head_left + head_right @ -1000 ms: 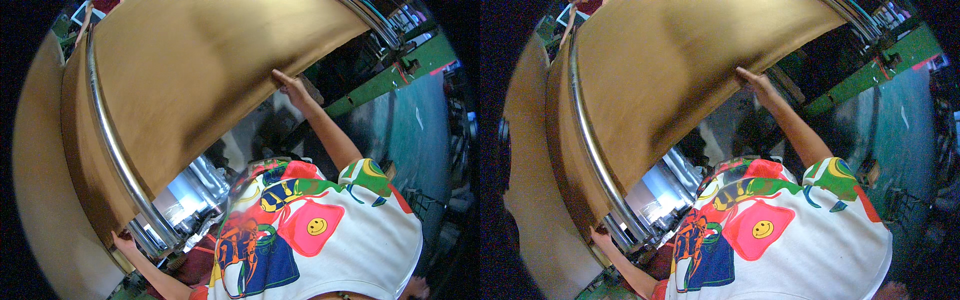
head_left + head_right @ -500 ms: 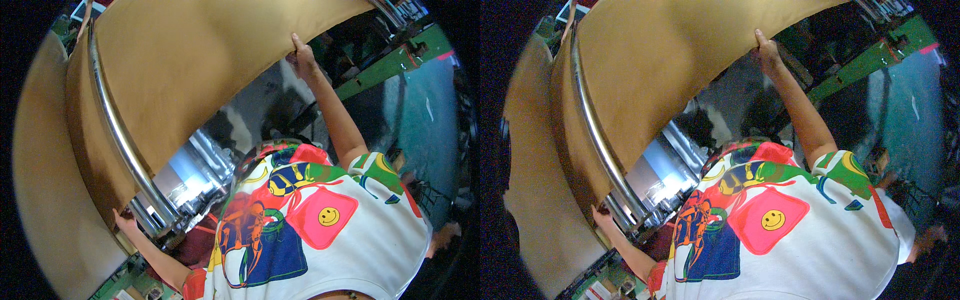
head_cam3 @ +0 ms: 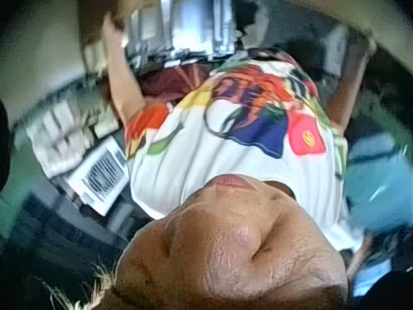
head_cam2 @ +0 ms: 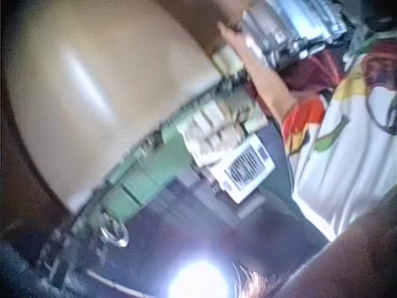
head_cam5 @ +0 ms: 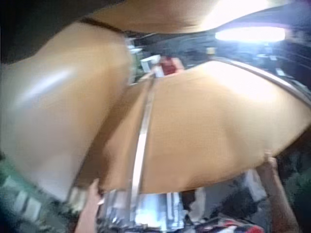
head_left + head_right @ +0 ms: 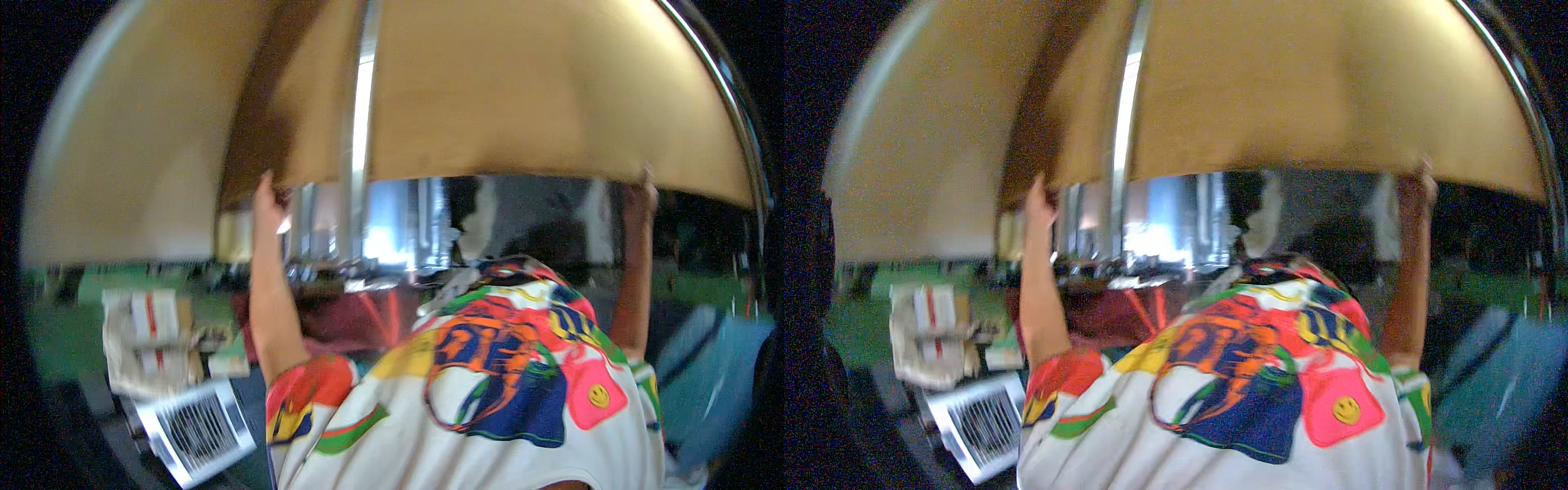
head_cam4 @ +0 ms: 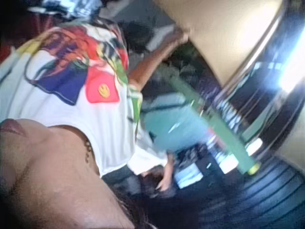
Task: The person feeds a large sheet of brown paper into a machine's rollers, repeatedly adjusting and smoothing the sheet to ensure proper alignment. The person uses both hands to guide the paper through the rollers and occasionally reaches to the side to adjust the sheet's position.
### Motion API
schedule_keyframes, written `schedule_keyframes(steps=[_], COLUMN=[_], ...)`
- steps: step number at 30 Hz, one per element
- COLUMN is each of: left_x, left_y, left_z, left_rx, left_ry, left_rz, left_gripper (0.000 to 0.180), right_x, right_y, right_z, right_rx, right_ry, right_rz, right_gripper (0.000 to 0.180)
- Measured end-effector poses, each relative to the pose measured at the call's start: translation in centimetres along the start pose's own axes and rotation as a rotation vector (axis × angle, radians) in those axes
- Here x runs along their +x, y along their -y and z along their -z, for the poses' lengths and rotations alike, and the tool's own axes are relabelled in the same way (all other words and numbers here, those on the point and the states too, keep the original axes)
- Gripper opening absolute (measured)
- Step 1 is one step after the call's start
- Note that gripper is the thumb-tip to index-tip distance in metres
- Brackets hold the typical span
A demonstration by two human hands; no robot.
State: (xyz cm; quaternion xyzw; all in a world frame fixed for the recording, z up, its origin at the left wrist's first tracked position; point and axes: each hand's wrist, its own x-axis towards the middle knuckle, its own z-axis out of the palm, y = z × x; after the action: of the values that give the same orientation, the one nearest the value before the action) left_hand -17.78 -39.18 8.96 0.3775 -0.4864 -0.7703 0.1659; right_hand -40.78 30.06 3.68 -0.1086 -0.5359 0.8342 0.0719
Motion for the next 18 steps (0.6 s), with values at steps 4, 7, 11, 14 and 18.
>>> schedule_keyframes(steps=[4, 7, 11, 14, 18], left_x=[-0.2, 0.3, -0.1, 0.2, 0.9], left_y=[-0.1, -0.1, -0.1, 0.0, 0.7], left_z=[0.7, 1.1, 0.5, 0.5, 2.9], left_rx=[-0.104, -0.113, -0.162, -0.192, -0.214], left_ry=[-0.247, -0.198, -0.243, -0.299, -0.275], left_rz=[-0.097, -0.039, -0.068, -0.085, -0.114], left_gripper=[0.026, 0.026, 0.025, 0.025, 0.026], right_x=[-2.6, 0.7, -1.1, -1.3, -3.8], right_y=[1.1, -0.9, -0.7, -0.8, 0.1], right_z=[-3.0, 0.8, -1.6, -1.7, -5.3], right_rx=[0.049, 0.125, -0.035, -0.046, -0.033], right_ry=[0.055, 0.241, 0.009, 0.029, -0.031], right_rz=[-0.083, -0.177, -0.127, -0.126, -0.126], right_gripper=[0.041, 0.042, 0.04, 0.038, 0.018])
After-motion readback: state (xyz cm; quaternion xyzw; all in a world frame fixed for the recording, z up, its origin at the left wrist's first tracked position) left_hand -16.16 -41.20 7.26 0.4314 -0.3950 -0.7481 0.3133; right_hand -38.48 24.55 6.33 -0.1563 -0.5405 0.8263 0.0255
